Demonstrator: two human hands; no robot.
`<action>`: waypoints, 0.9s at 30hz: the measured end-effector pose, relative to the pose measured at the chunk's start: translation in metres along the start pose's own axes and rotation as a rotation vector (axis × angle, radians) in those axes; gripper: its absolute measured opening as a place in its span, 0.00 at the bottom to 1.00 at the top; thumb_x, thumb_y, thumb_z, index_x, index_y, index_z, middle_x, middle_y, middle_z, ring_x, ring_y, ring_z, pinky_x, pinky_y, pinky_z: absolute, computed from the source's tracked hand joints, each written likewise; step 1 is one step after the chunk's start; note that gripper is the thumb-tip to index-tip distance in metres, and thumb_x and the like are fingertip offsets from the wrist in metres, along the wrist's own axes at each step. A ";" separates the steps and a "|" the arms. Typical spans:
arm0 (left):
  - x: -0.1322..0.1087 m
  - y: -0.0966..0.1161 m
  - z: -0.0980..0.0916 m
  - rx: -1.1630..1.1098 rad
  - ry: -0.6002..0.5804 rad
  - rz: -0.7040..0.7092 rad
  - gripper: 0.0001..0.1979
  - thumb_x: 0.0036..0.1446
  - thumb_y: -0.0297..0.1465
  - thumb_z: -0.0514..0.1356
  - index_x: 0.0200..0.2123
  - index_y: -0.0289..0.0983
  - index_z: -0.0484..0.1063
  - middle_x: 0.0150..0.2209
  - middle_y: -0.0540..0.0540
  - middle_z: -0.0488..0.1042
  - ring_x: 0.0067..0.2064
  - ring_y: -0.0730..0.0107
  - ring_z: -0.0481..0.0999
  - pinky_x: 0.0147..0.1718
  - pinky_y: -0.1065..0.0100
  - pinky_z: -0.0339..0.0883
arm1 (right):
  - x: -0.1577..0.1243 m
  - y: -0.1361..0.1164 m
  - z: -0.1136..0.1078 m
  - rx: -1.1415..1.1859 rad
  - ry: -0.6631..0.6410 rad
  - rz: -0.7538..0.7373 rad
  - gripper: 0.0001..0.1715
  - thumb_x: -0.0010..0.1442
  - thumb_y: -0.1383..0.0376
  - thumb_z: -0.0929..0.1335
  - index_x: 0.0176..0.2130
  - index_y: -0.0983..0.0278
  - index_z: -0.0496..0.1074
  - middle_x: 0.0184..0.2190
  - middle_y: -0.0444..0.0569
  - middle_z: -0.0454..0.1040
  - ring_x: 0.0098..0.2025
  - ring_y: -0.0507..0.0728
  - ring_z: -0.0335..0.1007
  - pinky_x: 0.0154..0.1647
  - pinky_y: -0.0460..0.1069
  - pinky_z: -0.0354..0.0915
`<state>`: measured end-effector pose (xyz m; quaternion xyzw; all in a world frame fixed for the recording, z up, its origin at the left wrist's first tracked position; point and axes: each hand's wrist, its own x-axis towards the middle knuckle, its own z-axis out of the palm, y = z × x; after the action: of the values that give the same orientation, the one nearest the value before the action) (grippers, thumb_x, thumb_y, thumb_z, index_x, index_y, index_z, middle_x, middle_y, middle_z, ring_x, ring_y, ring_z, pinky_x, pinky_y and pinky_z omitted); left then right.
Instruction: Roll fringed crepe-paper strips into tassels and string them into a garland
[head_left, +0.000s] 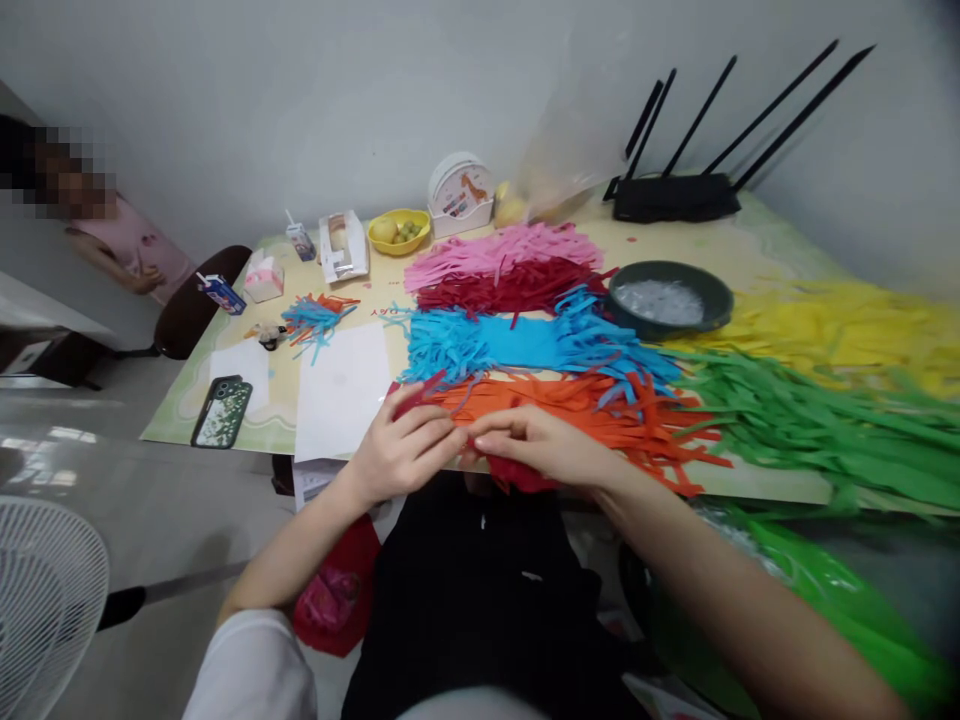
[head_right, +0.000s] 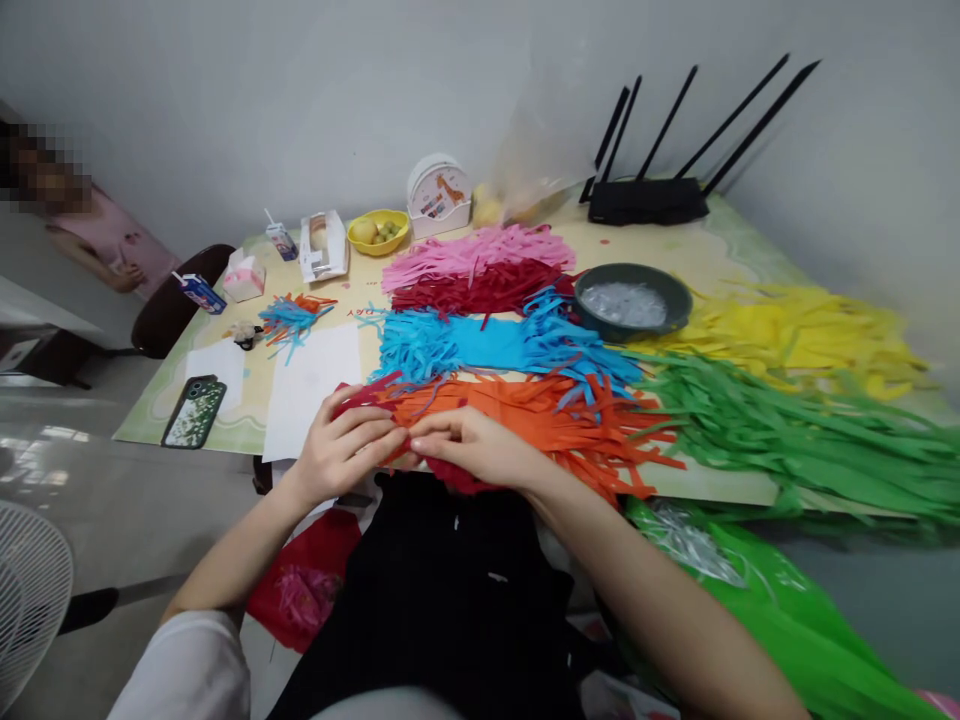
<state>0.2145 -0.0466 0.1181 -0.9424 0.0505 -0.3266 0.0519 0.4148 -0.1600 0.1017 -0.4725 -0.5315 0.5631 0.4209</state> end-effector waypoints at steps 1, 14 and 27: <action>-0.002 0.001 0.001 0.012 0.019 0.001 0.08 0.62 0.26 0.58 0.44 0.37 0.73 0.38 0.46 0.82 0.44 0.67 0.79 0.59 0.52 0.61 | 0.003 0.003 0.004 0.100 -0.010 0.019 0.20 0.59 0.51 0.69 0.36 0.66 0.75 0.30 0.50 0.81 0.32 0.55 0.76 0.37 0.49 0.69; 0.014 0.036 0.052 -0.940 0.399 -1.040 0.10 0.61 0.33 0.60 0.41 0.38 0.80 0.44 0.41 0.81 0.47 0.64 0.79 0.49 0.61 0.71 | 0.013 0.007 0.021 0.069 0.485 -0.284 0.12 0.59 0.57 0.70 0.37 0.64 0.75 0.28 0.47 0.78 0.33 0.54 0.76 0.40 0.50 0.70; 0.018 0.035 0.058 -0.974 0.678 -1.231 0.09 0.62 0.36 0.60 0.37 0.38 0.77 0.30 0.49 0.77 0.38 0.70 0.76 0.49 0.65 0.67 | 0.007 0.024 -0.140 -0.852 0.876 -0.310 0.11 0.63 0.58 0.65 0.37 0.60 0.75 0.37 0.52 0.79 0.39 0.60 0.75 0.45 0.55 0.68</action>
<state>0.2624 -0.0801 0.0788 -0.5707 -0.3228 -0.5027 -0.5634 0.5509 -0.1266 0.0786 -0.7029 -0.5499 -0.0112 0.4510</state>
